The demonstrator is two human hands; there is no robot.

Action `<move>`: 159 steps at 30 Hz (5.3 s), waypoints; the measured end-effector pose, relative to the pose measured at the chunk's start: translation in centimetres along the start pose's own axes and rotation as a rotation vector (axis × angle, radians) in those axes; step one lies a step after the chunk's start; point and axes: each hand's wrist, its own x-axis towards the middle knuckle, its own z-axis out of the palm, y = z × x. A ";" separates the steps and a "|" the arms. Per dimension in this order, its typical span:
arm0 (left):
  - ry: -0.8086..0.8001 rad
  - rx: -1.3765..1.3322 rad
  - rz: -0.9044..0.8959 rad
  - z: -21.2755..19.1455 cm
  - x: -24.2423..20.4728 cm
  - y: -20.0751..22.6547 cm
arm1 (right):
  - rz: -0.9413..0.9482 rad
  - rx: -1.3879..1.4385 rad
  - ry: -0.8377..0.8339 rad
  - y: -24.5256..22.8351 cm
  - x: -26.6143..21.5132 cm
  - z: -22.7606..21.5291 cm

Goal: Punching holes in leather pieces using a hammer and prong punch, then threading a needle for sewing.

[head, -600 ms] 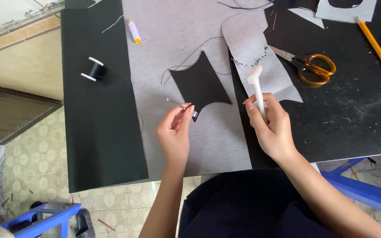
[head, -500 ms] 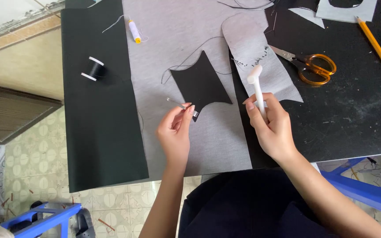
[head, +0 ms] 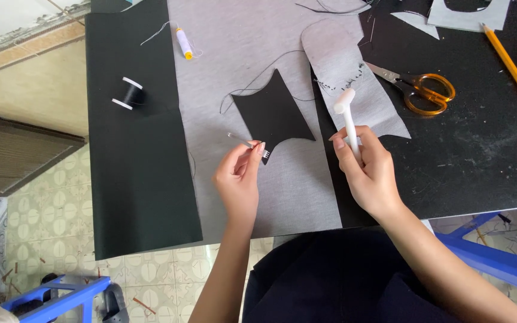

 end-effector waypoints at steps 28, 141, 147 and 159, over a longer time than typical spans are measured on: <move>0.007 0.011 0.019 0.2 0.0 0.1 | -0.008 0.082 -0.059 -2.3 0.8 -0.2; -0.126 0.189 0.284 -0.5 -0.5 0.1 | -0.238 -0.595 -0.263 -10.9 -1.5 -0.7; -0.108 0.186 0.313 -0.5 -0.4 -0.1 | -0.346 -0.533 -0.211 -12.9 -1.7 -1.0; -0.127 0.224 0.251 -0.6 -0.5 -0.3 | -0.289 -0.687 -0.317 -11.1 -0.5 -1.1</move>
